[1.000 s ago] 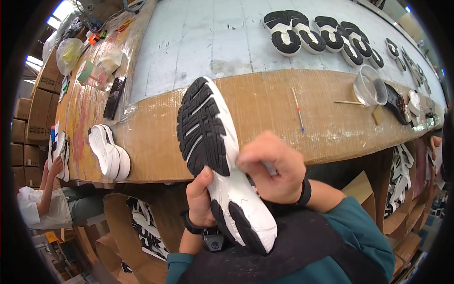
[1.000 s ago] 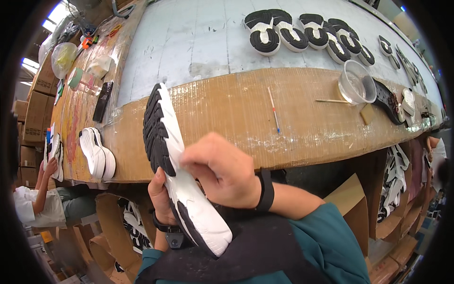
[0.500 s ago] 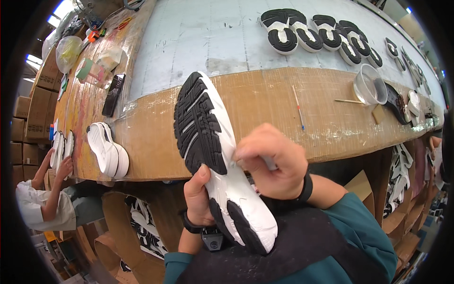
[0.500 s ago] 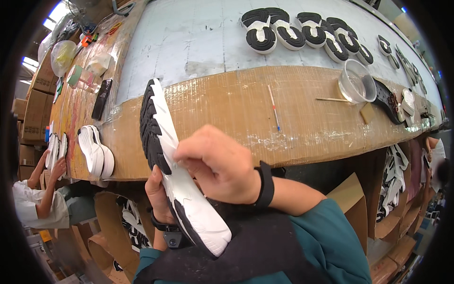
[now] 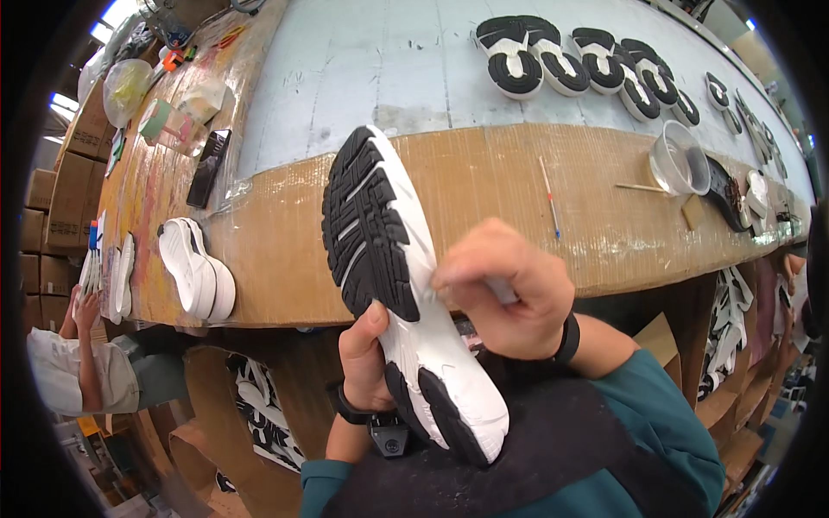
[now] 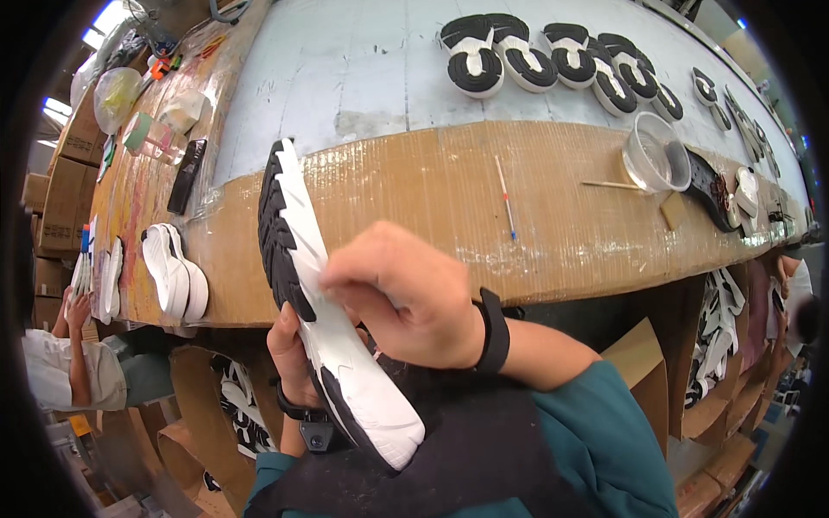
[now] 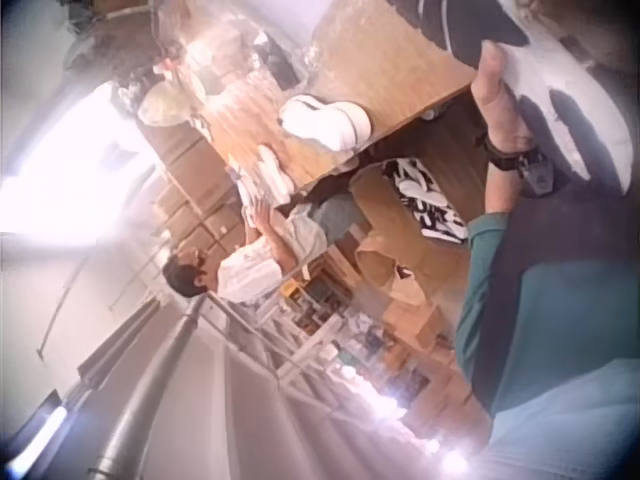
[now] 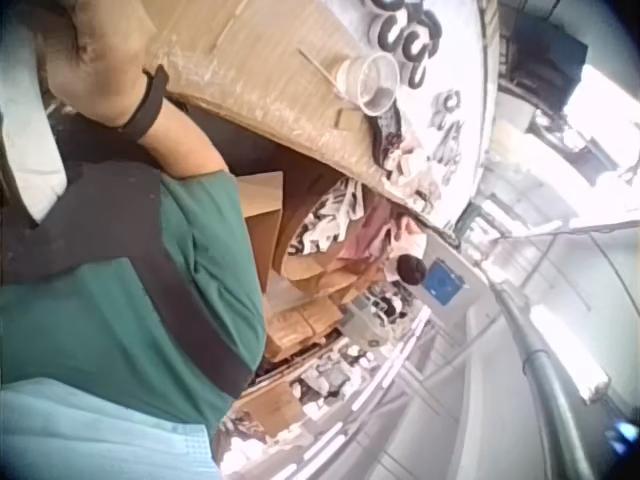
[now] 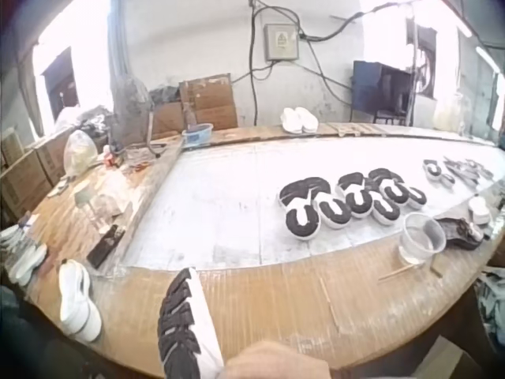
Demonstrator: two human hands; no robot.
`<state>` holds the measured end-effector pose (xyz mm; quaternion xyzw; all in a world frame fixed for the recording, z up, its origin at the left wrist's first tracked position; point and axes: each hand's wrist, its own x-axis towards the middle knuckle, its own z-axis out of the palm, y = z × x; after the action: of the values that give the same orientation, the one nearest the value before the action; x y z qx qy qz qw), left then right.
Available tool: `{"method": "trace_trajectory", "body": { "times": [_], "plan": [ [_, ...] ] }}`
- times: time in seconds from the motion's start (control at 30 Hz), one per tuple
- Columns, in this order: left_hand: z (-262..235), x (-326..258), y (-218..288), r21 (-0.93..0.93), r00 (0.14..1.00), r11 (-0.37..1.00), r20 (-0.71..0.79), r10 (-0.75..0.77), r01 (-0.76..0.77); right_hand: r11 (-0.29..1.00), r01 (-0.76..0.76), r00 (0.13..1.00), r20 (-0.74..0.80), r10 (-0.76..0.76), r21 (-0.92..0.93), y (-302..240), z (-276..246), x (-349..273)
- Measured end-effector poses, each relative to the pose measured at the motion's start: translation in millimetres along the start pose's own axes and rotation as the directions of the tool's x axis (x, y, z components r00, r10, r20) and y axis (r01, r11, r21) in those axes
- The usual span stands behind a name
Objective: The person assembles white slipper soles with black insoles at a workbench. They pick up a sole, place an insole on it, press the parts together, and wipe the sole with a cloth. The person repeats this process for multiple units, occasionally adjusting the camera.
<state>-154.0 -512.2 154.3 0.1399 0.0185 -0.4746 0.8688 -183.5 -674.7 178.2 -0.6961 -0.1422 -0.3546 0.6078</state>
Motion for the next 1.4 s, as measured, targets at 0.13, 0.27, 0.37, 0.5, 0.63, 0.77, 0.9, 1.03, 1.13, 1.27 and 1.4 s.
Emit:
{"method": "trace_trajectory", "body": {
  "times": [0.13,0.27,0.37,0.5,0.63,0.77,0.9,1.03,1.13,1.27,1.4],
  "plan": [
    [8.7,-3.5,-6.3,0.115,0.948,0.975,-0.238,0.211,-0.188,1.000,-0.001,0.999,0.043,0.001,0.002,-2.3,10.4,-21.6],
    [-0.4,-0.3,-0.6,0.010,1.000,1.000,-0.018,0.003,-0.002,0.998,0.038,0.999,0.019,-0.037,-0.047,1.4,3.2,-2.7],
    [4.8,-2.2,-2.3,0.086,0.985,0.992,-0.137,0.106,-0.094,0.999,-0.034,0.997,0.064,0.033,0.003,-1.5,6.0,-15.0],
    [-5.5,-3.2,-0.8,0.040,0.975,0.989,-0.167,0.144,-0.139,0.923,-0.333,0.940,0.140,0.310,0.191,-4.3,-8.7,-13.9],
    [-5.1,-3.3,-1.7,-0.018,0.975,0.993,-0.192,0.114,-0.119,0.894,-0.362,0.932,0.080,0.354,0.266,-11.4,-13.2,-13.6],
    [1.3,-0.8,-3.0,0.047,0.977,0.986,-0.139,0.164,-0.159,0.893,-0.384,0.922,0.141,0.360,0.235,-16.5,-4.9,-12.6],
    [-2.0,-7.2,0.4,0.159,0.976,0.979,-0.155,0.152,-0.127,0.951,-0.298,0.954,0.069,0.293,0.083,-14.1,4.4,-11.7],
    [7.8,-6.5,-1.9,0.311,0.961,0.947,-0.229,0.153,-0.076,0.971,-0.189,0.980,0.030,0.195,-0.144,-15.4,7.5,-2.2],
    [16.0,-4.0,-3.0,0.313,0.936,0.947,-0.309,0.167,-0.066,0.961,-0.211,0.974,0.042,0.221,-0.178,-15.6,9.3,-7.6],
    [17.8,-4.1,-5.3,0.398,0.929,0.912,-0.294,0.225,-0.094,0.924,-0.372,0.928,-0.021,0.372,-0.091,-19.7,13.9,-15.3],
    [14.9,-8.8,-3.8,0.445,0.920,0.883,-0.265,0.289,-0.150,0.941,-0.321,0.945,0.024,0.325,-0.110,-22.4,11.6,-10.3]
  ]
}}
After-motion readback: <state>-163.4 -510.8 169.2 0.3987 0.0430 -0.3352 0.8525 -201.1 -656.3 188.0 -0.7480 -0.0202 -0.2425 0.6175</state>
